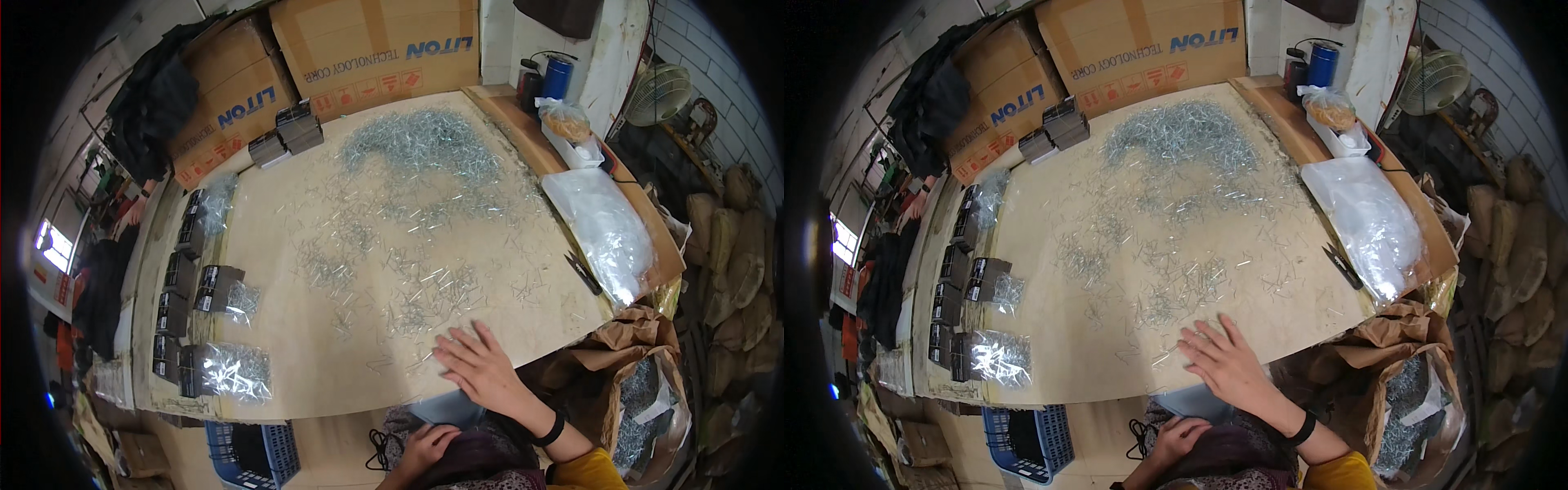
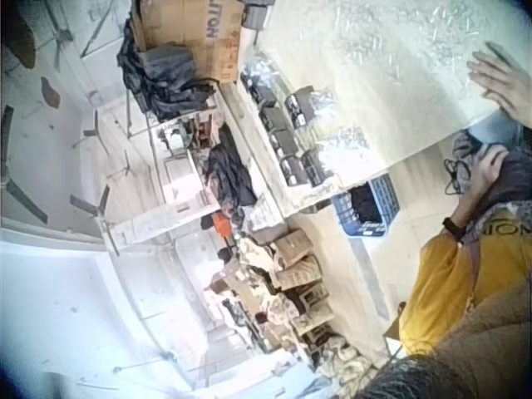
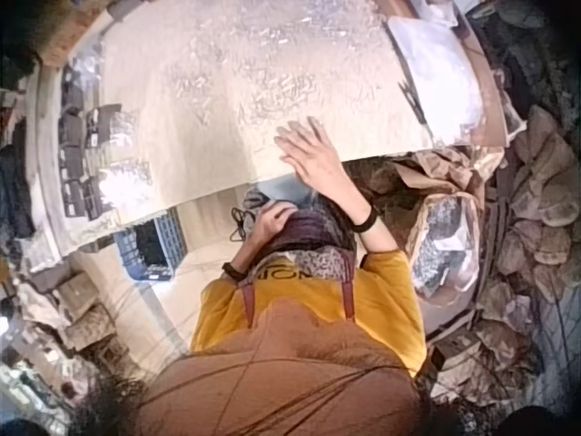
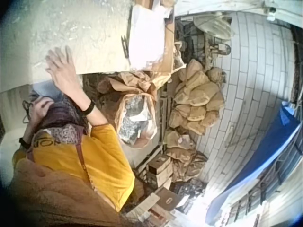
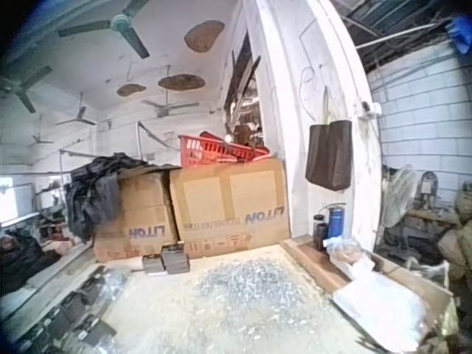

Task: Sorting small metal pins on a table and packaging them into small plastic bags.

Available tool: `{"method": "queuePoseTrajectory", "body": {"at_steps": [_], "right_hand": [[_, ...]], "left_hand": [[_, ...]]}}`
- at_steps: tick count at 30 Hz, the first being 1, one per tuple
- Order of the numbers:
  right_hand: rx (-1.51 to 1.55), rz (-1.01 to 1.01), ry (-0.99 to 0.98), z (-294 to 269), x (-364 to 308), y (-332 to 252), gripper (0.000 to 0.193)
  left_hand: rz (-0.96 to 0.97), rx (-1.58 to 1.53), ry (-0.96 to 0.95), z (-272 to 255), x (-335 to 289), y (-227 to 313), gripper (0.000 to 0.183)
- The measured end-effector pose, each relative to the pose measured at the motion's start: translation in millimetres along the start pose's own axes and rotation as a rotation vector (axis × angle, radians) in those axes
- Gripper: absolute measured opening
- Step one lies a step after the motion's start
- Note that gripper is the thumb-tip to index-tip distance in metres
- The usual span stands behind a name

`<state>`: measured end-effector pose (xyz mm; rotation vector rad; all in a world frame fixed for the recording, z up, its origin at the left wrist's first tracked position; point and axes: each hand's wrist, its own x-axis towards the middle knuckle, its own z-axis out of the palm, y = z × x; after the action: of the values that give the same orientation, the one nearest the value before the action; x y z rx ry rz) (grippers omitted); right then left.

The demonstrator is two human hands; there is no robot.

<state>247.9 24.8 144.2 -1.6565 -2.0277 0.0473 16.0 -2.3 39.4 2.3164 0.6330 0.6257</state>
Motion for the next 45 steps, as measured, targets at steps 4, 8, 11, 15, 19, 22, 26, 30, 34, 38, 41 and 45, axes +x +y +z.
{"method": "queuePoseTrajectory", "body": {"at_steps": [4, 8, 11, 15, 19, 22, 26, 30, 34, 38, 41, 45], "right_hand": [[-0.034, 0.1, 0.016, -6, -8, -4, 0.042], [0.031, 0.146, -0.004, -15, -21, -1, 0.045], [0.068, 0.112, -0.061, -18, -26, 2, 0.048], [0.031, 0.072, -0.071, -18, -22, -6, 0.056], [-0.055, 0.097, -0.098, -9, -16, -11, 0.061], [-0.071, 0.081, -0.097, -7, -19, -8, 0.062], [-0.098, 0.139, -0.096, -17, -20, -12, 0.063], [-0.044, 0.138, -0.181, -16, -33, -13, 0.064], [0.034, 0.094, -0.171, -27, -35, -10, 0.064], [-0.037, 0.217, -0.078, -19, -30, -5, 0.068], [-0.137, 0.315, 0.017, -20, -33, -1, 0.071], [-0.161, 0.263, -0.034, -22, -48, -4, 0.072]], "left_hand": [[-0.027, -0.022, -0.008, -2, 1, 2, 0.02], [-0.015, -0.046, 0.027, -1, 5, 1, 0.011], [-0.033, -0.071, 0.03, -1, 4, 2, 0.01], [-0.034, -0.028, -0.05, -3, -1, 0, 0.023], [-0.038, -0.016, -0.063, -3, -1, 1, 0.023], [0.033, 0.039, -0.024, -5, 3, 2, 0.012], [0.033, 0.026, -0.025, -2, 0, -4, 0.016], [0.031, 0.046, -0.057, -3, 1, -3, 0.018], [0.038, 0.064, -0.071, -1, -2, -5, 0.019], [0.066, 0.098, -0.068, -1, -3, -7, 0.021], [0.063, 0.089, -0.064, -1, -2, -5, 0.02], [0.05, 0.07, -0.05, -5, 2, -2, 0.018]]}}
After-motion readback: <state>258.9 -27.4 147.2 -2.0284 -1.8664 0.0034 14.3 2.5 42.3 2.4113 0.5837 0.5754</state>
